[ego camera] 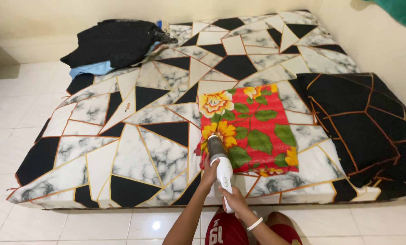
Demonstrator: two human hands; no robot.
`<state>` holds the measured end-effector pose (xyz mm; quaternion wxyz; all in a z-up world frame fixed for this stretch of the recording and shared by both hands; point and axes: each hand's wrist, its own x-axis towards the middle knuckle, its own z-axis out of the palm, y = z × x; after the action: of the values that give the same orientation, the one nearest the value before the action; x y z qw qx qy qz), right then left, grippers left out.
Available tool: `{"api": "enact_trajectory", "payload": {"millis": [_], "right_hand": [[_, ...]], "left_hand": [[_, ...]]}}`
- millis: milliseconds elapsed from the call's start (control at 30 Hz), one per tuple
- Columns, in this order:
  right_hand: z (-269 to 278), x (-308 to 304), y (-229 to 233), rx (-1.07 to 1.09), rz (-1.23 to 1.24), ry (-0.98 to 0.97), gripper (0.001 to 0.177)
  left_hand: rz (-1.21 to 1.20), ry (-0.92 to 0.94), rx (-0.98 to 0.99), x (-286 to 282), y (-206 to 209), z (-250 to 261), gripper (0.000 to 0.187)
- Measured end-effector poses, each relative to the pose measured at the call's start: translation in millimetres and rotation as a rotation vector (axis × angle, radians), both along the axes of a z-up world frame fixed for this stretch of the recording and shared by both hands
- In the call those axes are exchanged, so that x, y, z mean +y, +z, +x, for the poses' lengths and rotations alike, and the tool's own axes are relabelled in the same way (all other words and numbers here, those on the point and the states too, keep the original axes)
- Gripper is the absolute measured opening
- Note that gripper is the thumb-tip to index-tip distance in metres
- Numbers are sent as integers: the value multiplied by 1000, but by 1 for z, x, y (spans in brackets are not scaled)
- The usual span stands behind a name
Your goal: The person uses a handheld vacuum cleaner to clean the surface of a bed and then cleans a folded floral cloth.
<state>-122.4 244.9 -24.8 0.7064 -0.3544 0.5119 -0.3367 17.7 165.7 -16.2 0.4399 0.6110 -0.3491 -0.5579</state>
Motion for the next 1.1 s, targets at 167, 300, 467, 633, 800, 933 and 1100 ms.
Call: {"api": "enact_trajectory", "payload": {"millis": [167, 300, 467, 633, 800, 933, 1100], "right_hand": [[-1, 20, -6, 3, -5, -2, 30], [-1, 33, -6, 24, -16, -14, 29], [-3, 51, -2, 24, 24, 9, 30], [-5, 68, 2, 16, 23, 15, 33], [-9, 70, 11, 26, 50, 25, 27], [-15, 71, 15, 18, -1, 27, 29], [-25, 77, 17, 11, 7, 27, 27]], "left_hand": [[96, -28, 20, 15, -9, 2, 89], [-60, -28, 24, 27, -31, 4, 87], [37, -20, 93, 42, -18, 1, 87], [-34, 14, 357, 50, -13, 9, 100], [-66, -55, 378, 54, -2, 4, 96], [-31, -67, 341, 56, 6, -3, 96], [-69, -81, 374, 61, -2, -14, 97]]}}
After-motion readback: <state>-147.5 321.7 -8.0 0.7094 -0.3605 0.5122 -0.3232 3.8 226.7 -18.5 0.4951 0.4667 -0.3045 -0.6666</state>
